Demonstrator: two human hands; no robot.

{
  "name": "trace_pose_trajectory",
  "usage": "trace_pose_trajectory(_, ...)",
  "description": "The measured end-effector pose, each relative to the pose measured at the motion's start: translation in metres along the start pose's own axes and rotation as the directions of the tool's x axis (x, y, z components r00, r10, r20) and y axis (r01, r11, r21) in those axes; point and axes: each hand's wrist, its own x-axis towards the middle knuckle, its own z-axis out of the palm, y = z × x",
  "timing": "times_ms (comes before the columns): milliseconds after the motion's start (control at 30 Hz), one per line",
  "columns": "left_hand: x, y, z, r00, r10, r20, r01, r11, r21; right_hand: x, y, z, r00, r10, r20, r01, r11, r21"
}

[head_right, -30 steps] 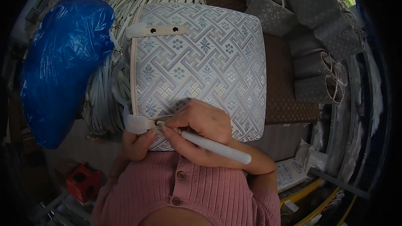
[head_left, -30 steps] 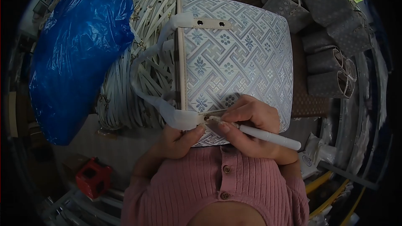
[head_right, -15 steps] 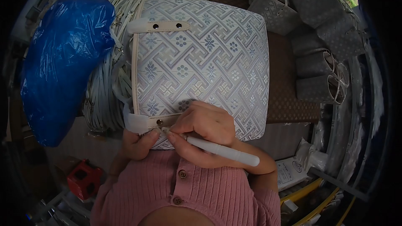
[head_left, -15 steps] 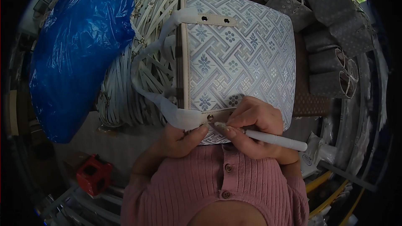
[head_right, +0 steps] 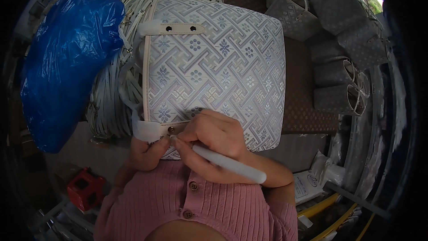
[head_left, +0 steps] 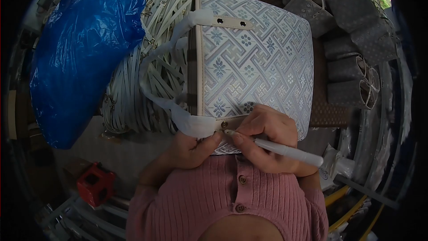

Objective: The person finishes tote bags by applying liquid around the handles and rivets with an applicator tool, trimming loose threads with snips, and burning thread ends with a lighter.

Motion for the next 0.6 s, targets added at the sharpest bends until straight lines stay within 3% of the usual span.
trace_pose_trajectory(67,0.001,-0.001,0.003,1.000,-0.020,-0.004,0.020,1.000,-0.015,-0.002,-0.002,0.004,0.991,-0.118,0.058,0.129,0.962,-0.242)
trace_pose_trajectory(100,0.001,-0.003,0.004,0.999,0.034,-0.027,-0.034,0.999,0.016,-0.003,-0.004,0.007,0.992,-0.114,0.058,0.125,0.961,-0.245)
trace_pose_trajectory(133,0.002,-0.004,0.004,0.995,0.089,-0.050,-0.086,0.995,0.048,-0.003,-0.006,0.012,0.980,-0.181,0.083,0.199,0.911,-0.362)
trace_pose_trajectory(200,0.000,-0.005,0.002,0.997,0.065,-0.049,-0.063,0.998,0.028,-0.002,-0.006,0.013,0.964,-0.238,0.118,0.266,0.843,-0.469)
trace_pose_trajectory(267,0.002,-0.003,0.002,0.998,0.050,-0.049,-0.049,0.999,0.015,0.002,0.001,0.005,0.984,-0.118,0.133,0.142,0.973,-0.182)
trace_pose_trajectory(300,0.003,-0.001,0.001,0.997,0.055,-0.048,-0.055,0.998,0.003,0.001,0.002,0.003,0.984,-0.118,0.137,0.142,0.973,-0.182)
trace_pose_trajectory(367,0.003,0.001,0.000,0.997,0.058,-0.059,-0.059,0.998,-0.015,0.000,0.002,0.000,0.990,0.144,-0.003,-0.141,0.971,0.192)
trace_pose_trajectory(433,0.002,0.002,-0.001,0.999,-0.038,-0.015,0.038,0.999,-0.005,0.001,0.000,-0.003,0.986,0.162,0.025,-0.164,0.973,0.160)
trace_pose_trajectory(600,0.002,-0.003,0.001,0.998,0.033,-0.056,-0.036,0.998,-0.058,0.004,0.006,0.002,0.991,0.119,0.064,-0.125,0.987,0.100)
